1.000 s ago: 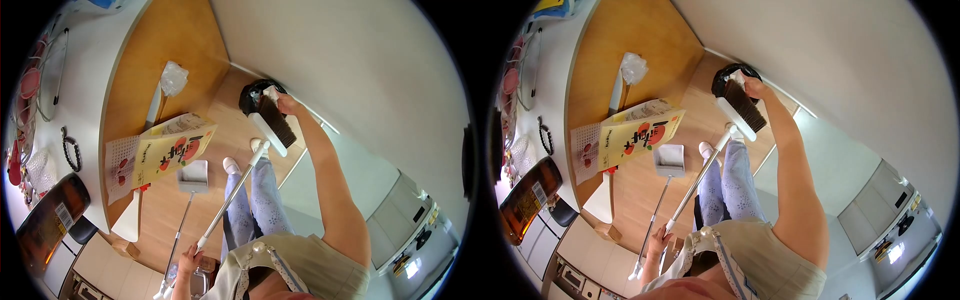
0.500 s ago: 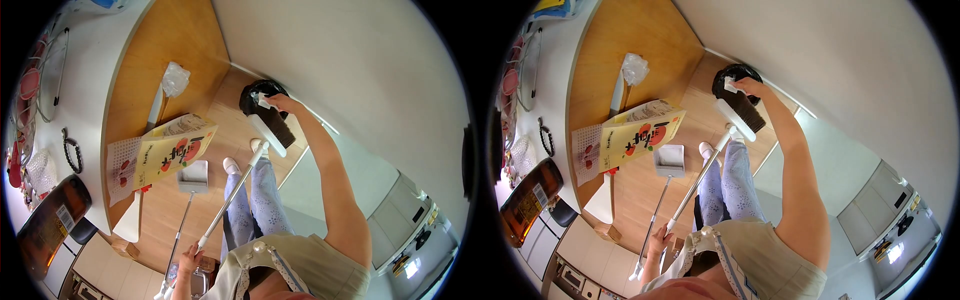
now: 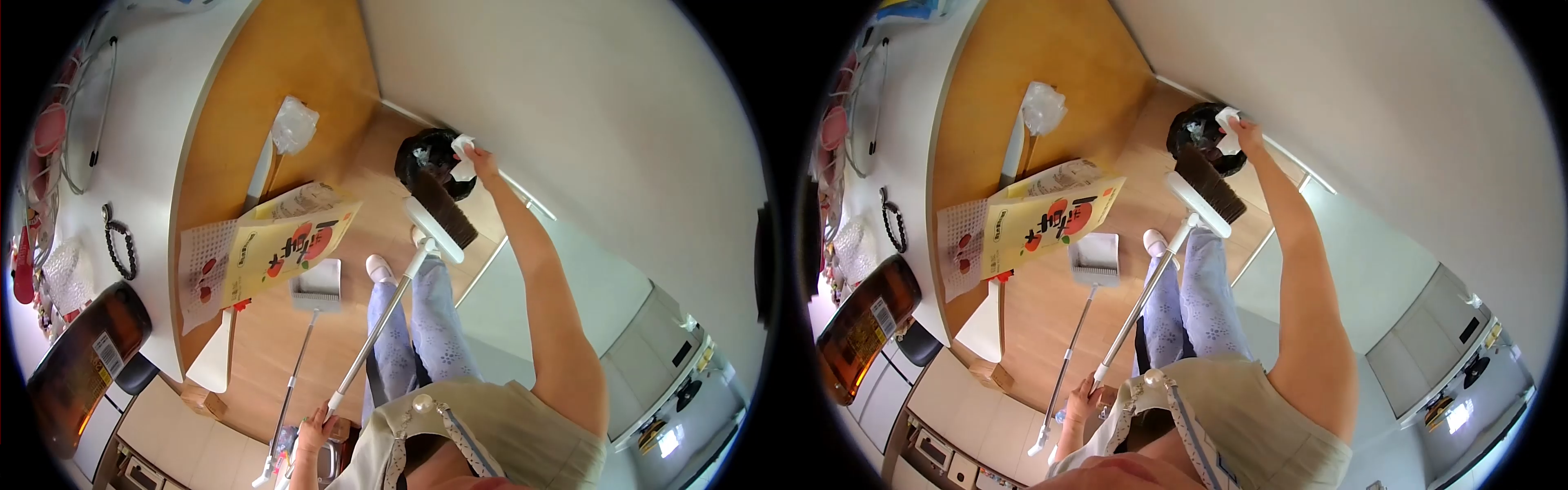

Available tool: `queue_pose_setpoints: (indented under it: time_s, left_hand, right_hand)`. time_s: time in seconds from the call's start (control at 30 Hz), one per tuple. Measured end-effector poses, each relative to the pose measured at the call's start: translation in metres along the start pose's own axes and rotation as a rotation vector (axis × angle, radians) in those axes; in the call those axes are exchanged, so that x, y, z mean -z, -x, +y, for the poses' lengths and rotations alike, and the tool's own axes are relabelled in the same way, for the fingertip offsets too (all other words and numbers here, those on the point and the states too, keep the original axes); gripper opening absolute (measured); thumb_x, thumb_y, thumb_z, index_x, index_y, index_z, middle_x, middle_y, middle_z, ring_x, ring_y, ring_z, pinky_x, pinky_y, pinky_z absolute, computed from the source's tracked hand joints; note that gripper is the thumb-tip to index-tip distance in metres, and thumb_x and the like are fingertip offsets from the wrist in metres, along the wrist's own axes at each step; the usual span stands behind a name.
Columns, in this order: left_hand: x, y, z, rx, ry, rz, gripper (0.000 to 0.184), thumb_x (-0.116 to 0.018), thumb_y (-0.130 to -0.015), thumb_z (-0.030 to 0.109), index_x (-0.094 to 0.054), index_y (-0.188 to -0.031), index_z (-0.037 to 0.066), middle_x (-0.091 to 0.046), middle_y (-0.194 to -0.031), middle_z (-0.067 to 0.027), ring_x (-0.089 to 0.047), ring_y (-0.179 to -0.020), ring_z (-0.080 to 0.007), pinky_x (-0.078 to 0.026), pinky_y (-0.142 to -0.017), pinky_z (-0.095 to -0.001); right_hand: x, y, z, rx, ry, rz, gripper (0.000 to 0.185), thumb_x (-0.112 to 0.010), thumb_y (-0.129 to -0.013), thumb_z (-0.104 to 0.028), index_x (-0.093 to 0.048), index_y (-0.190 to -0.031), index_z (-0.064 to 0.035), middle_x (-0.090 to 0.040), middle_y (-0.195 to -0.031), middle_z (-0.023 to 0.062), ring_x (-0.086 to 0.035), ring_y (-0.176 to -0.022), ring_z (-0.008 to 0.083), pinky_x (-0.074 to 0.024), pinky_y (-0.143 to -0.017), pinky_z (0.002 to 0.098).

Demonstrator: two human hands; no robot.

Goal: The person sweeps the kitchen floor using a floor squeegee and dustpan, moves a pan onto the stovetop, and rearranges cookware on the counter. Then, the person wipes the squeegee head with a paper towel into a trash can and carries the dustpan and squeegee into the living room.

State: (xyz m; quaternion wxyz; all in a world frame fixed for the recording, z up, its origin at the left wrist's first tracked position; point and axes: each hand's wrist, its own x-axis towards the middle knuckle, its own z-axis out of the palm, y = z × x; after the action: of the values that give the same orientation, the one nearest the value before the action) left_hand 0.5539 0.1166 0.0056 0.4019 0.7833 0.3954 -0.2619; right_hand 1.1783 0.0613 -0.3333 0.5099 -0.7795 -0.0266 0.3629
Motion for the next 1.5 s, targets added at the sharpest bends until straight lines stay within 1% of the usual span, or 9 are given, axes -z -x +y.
queue_pose_setpoints:
  time_s: [0.27, 0.37, 0.6, 0.8, 0.9, 1.17, 1.27, 1.37, 1.5]
  left_hand:
    - [0.003, -0.019, 0.008, -0.022, 0.078, 0.037, 0.042, -0.060, -0.076, 0.020, -0.046, -0.113, 0.009, -0.057, -0.082, -0.0142, -0.056, -0.065, -0.0349, -0.045, -0.052, -0.0397]
    - [0.007, -0.019, 0.007, -0.039, 0.034, 0.047, 0.042, -0.060, -0.075, 0.020, -0.046, -0.113, 0.009, -0.057, -0.081, -0.0141, -0.056, -0.064, -0.0347, -0.045, -0.051, -0.0391]
    - [0.006, 0.006, -0.008, 0.046, -0.003, -0.009, 0.042, -0.061, -0.075, 0.022, -0.047, -0.112, 0.008, -0.058, -0.082, -0.0141, -0.056, -0.067, -0.0344, -0.046, -0.054, -0.0391]
    - [-0.001, 0.022, -0.009, 0.066, 0.017, 0.029, 0.045, -0.061, -0.075, 0.024, -0.047, -0.114, 0.008, -0.058, -0.086, -0.0160, -0.056, -0.072, -0.0340, -0.046, -0.057, -0.0381]
    - [0.001, 0.031, 0.001, 0.211, 0.055, 0.003, 0.048, -0.061, -0.075, 0.024, -0.045, -0.116, 0.007, -0.057, -0.089, -0.0178, -0.056, -0.074, -0.0350, -0.046, -0.059, -0.0382]
    - [-0.018, 0.042, 0.003, 0.163, 0.103, 0.030, 0.039, -0.060, -0.075, 0.022, -0.049, -0.109, 0.004, -0.057, -0.084, -0.0180, -0.054, -0.076, -0.0360, -0.045, -0.065, -0.0392]
    - [-0.017, 0.035, 0.021, 0.231, 0.153, -0.023, 0.040, -0.059, -0.075, 0.023, -0.048, -0.110, 0.004, -0.057, -0.084, -0.0193, -0.054, -0.077, -0.0368, -0.045, -0.066, -0.0405]
    - [-0.008, 0.034, 0.045, 0.214, 0.152, -0.021, 0.040, -0.056, -0.076, 0.023, -0.047, -0.112, 0.006, -0.056, -0.089, -0.0222, -0.054, -0.082, -0.0385, -0.044, -0.067, -0.0424]
    - [0.006, 0.051, 0.084, 0.250, -0.054, -0.032, 0.040, -0.055, -0.074, 0.018, -0.045, -0.111, 0.007, -0.058, -0.087, -0.0202, -0.055, -0.079, -0.0371, -0.045, -0.066, -0.0428]
  right_hand:
    - [-0.036, 0.037, -0.008, -0.114, -0.182, -0.286, 0.035, -0.055, -0.078, -0.044, -0.064, -0.084, -0.0101, -0.046, -0.058, -0.0039, -0.040, -0.054, 0.0054, -0.0348, -0.050, 0.0216]
    - [-0.022, 0.025, -0.015, -0.256, 0.039, -0.585, 0.028, -0.063, -0.075, -0.029, -0.063, -0.084, -0.0028, -0.054, -0.064, -0.0007, -0.049, -0.055, 0.0084, -0.0426, -0.055, 0.0192]
    - [-0.002, -0.008, -0.001, -0.338, -0.225, 0.050, 0.026, -0.060, -0.075, -0.008, -0.052, -0.091, 0.0109, -0.059, -0.082, 0.0164, -0.063, -0.065, 0.0251, -0.0517, -0.055, 0.0277]
    - [-0.005, -0.021, 0.041, -0.328, 0.088, 0.025, 0.033, -0.053, -0.080, -0.011, -0.049, -0.108, 0.0061, -0.058, -0.091, 0.0102, -0.063, -0.071, 0.0199, -0.0479, -0.052, 0.0244]
    - [-0.025, 0.013, 0.005, -0.602, 0.211, -0.196, 0.072, -0.058, -0.075, -0.036, -0.020, -0.133, -0.0130, -0.040, -0.120, 0.0193, -0.045, -0.105, 0.0332, -0.0398, -0.082, 0.0411]
    - [-0.010, 0.082, 0.033, 0.069, 0.532, 0.335, 0.062, -0.062, -0.071, -0.025, -0.034, -0.122, -0.0036, -0.043, -0.108, 0.0207, -0.048, -0.092, 0.0360, -0.0414, -0.078, 0.0386]
    - [-0.020, 0.181, 0.000, 0.392, 0.420, 0.105, 0.051, -0.067, -0.066, -0.014, -0.044, -0.110, -0.0032, -0.049, -0.097, 0.0099, -0.050, -0.082, 0.0273, -0.0408, -0.070, 0.0371]
    - [-0.061, 0.285, -0.019, 0.613, 0.264, -0.655, 0.063, -0.069, -0.061, -0.012, -0.042, -0.117, -0.0069, -0.044, -0.116, 0.0117, -0.039, -0.109, 0.0289, -0.0298, -0.093, 0.0363]
    - [-0.137, 0.423, -0.126, 0.960, 0.449, -1.386, 0.082, -0.072, -0.058, -0.019, -0.030, -0.126, -0.0072, -0.038, -0.124, 0.0132, -0.035, -0.114, 0.0285, -0.0252, -0.096, 0.0413]
